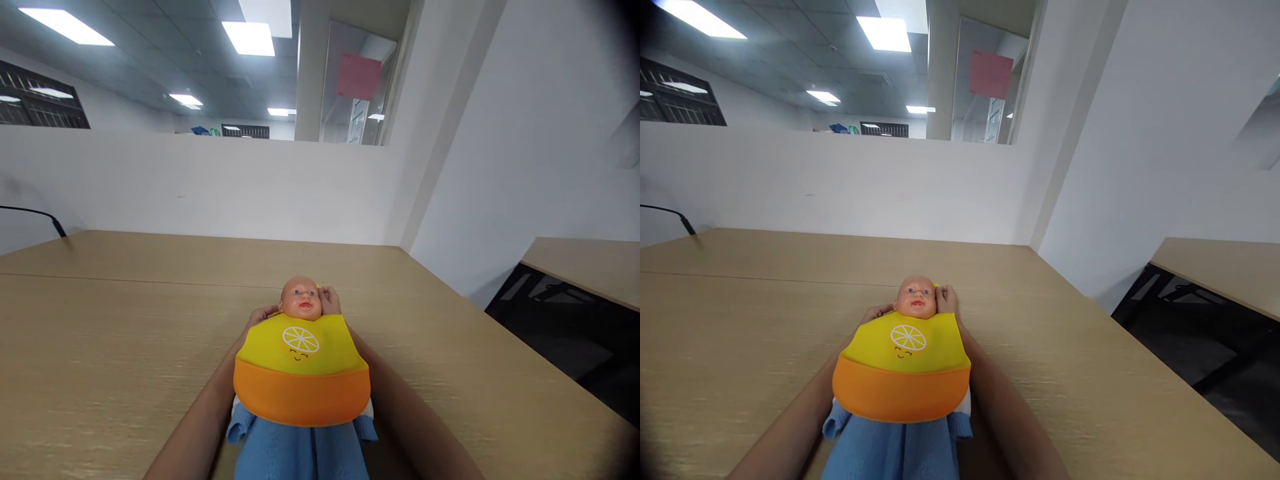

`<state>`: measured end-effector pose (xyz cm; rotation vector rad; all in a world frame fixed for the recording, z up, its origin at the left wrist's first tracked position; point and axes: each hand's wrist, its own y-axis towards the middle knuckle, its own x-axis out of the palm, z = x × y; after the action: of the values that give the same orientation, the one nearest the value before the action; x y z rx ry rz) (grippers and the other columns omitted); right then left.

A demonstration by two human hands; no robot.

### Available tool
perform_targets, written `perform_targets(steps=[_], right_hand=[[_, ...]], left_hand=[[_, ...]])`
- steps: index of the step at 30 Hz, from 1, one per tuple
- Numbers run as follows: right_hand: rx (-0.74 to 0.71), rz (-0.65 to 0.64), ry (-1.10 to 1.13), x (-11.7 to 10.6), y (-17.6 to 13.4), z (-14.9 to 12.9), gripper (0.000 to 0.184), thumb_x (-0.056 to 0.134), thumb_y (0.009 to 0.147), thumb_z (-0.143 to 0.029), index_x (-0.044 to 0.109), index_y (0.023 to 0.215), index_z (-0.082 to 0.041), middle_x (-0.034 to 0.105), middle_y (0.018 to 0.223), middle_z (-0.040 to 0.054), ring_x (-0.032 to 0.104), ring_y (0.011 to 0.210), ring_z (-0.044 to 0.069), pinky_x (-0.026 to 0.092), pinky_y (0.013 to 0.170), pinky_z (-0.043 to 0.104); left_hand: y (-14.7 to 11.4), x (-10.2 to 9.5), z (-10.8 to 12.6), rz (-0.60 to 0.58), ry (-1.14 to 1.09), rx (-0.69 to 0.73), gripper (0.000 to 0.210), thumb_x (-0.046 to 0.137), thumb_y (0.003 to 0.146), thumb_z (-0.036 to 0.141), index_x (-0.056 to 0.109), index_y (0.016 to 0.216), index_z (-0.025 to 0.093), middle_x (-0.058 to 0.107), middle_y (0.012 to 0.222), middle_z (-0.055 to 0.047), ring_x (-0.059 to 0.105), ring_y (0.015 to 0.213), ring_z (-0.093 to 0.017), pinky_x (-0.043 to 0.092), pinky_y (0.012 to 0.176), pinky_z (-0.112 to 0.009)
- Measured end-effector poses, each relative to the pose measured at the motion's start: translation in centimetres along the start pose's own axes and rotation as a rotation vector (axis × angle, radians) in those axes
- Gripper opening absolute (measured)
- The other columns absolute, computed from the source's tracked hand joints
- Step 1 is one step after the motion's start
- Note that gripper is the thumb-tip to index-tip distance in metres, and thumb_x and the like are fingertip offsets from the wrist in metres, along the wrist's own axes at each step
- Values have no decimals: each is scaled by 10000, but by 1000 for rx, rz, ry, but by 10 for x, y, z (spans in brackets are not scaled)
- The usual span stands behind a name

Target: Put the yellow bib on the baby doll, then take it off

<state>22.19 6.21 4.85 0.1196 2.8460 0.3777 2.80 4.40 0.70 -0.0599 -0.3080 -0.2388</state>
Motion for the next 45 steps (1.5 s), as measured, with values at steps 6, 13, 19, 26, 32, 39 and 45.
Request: perform_targets(steps=[6, 13, 19, 26, 32, 39, 45], right_hand=[[36, 152, 170, 5, 18, 40, 274, 557, 801, -416, 388, 666, -248, 491, 682, -29, 474, 684, 153, 423, 630, 287], [42, 203, 134, -15, 32, 28, 348, 651, 626, -503, 462, 618, -211, 456, 563, -29, 425, 568, 131, 339, 514, 255], [33, 72, 266, -44, 42, -5, 335, 684, 631, -472, 624, 742, -162, 527, 593, -26, 388, 465, 74, 249, 416, 224], [-169, -307, 191, -34, 14, -61, 379, 755, 663, -386, 684, 974, -180, 696, 924, 53, 616, 749, 143, 474, 640, 250], [-512, -454, -190, 0, -17, -80, 78, 640, 804, -246, 663, 842, -182, 653, 1083, 69, 612, 935, 171, 457, 844, 310], [-680, -397, -484, 12, -23, -75, 31, 653, 821, -209, 679, 812, -196, 666, 807, 36, 586, 838, 167, 415, 847, 305], [-480, -336, -242, -3, -27, -89, 81, 599, 823, -242, 668, 832, -200, 701, 897, 30, 632, 849, 165, 467, 802, 298]], left_hand=[[-1, 2, 1, 38, -50, 14, 363, 790, 486, 315, 719, 835, 245, 751, 899, -64, 667, 840, -324, 510, 699, -414], [13, -12, -6, 307, -178, 10, 456, 767, 561, 334, 621, 974, 207, 679, 642, -12, 645, 561, -203, 485, 569, -318], [-4, -19, 4, 253, -156, 118, 435, 832, 563, 382, 685, 897, 145, 707, 705, -33, 618, 525, -152, 453, 506, -253], [-18, 1, 24, 230, -300, 234, 337, 853, 559, 347, 716, 789, 144, 726, 777, -40, 650, 679, -144, 503, 687, -254], [-27, 6, 29, 182, -39, 251, 364, 842, 545, 420, 749, 781, 159, 733, 781, -41, 624, 661, -173, 472, 640, -278], [-27, 2, 30, 176, 68, 276, 306, 836, 515, 386, 740, 709, 170, 723, 733, -40, 610, 656, -180, 460, 645, -286], [-18, -8, 24, 177, -269, 246, 274, 670, 660, 443, 699, 742, 183, 722, 787, -31, 647, 785, -200, 495, 739, -301]])
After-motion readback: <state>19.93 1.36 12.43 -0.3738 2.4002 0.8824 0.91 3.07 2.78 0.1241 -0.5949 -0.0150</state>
